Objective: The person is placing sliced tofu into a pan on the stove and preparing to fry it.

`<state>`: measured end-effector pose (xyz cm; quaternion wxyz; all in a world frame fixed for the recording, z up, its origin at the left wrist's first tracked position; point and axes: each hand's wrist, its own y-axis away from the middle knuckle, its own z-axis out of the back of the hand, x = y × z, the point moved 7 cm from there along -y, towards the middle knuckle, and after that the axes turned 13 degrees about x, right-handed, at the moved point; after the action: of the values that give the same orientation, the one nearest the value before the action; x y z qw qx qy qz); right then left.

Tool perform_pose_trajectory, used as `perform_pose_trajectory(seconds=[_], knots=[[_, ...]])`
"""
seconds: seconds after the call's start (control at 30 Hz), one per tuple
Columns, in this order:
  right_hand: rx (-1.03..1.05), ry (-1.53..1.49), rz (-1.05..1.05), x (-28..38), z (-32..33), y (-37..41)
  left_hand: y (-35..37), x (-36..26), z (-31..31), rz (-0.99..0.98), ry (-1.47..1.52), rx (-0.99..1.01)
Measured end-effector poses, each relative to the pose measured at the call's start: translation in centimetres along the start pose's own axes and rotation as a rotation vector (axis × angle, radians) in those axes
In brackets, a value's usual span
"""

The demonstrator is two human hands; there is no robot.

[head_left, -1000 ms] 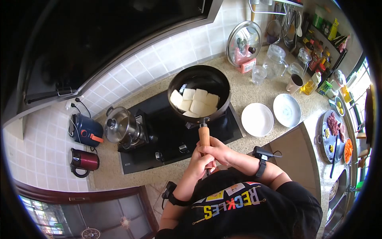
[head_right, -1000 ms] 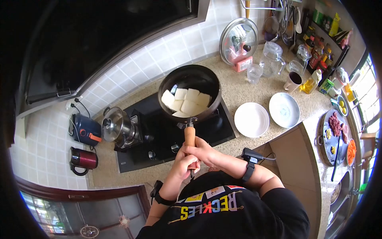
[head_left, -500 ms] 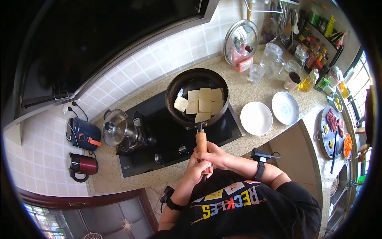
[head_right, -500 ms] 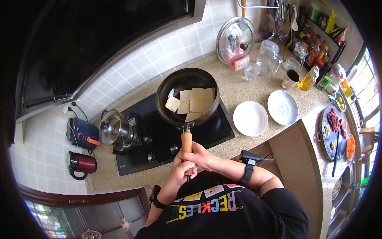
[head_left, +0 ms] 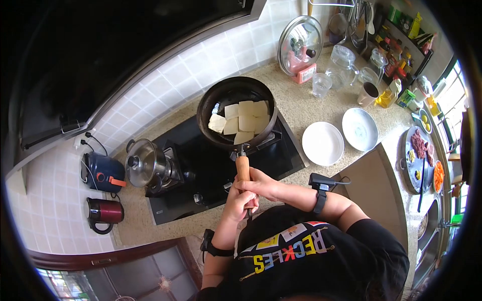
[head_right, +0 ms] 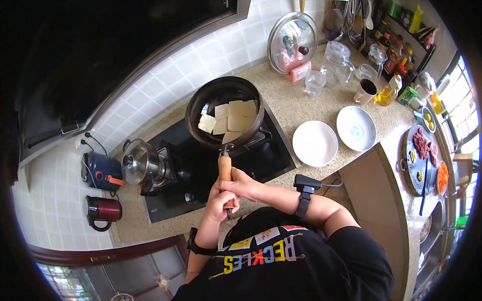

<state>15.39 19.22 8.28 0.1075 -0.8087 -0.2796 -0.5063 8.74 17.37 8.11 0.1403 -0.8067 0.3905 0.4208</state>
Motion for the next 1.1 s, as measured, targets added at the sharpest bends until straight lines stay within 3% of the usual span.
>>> perform_pose_trajectory(seconds=[0.23, 0.53, 0.67, 0.83, 0.9, 1.1], knots=[[0.028, 0.005, -0.041, -0.2, -0.7, 0.2, 1.0, 0.3, 0.8, 0.022, 0.068, -0.019], [0.116, 0.047, -0.048, -0.8, -0.5, -0.2, 1.2, -0.9, 0.4, 0.063, -0.052, -0.004], [0.095, -0.053, -0.069, -0.9, -0.8, 0.0, 1.1, -0.7, 0.3, 0.060, -0.023, 0.007], [0.078, -0.253, -0.070, -0.8, -1.2, 0.1, 1.1, -1.0, 0.3, 0.092, -0.021, -0.138], [-0.013, -0.346, -0.085, -1.3, -0.7, -0.4, 1.0, -0.9, 0.7, 0.143, 0.062, -0.126], [-0.082, -0.252, -0.080, -1.5, -0.3, -1.0, 0.7, 0.1, 0.7, 0.176, 0.122, -0.122]])
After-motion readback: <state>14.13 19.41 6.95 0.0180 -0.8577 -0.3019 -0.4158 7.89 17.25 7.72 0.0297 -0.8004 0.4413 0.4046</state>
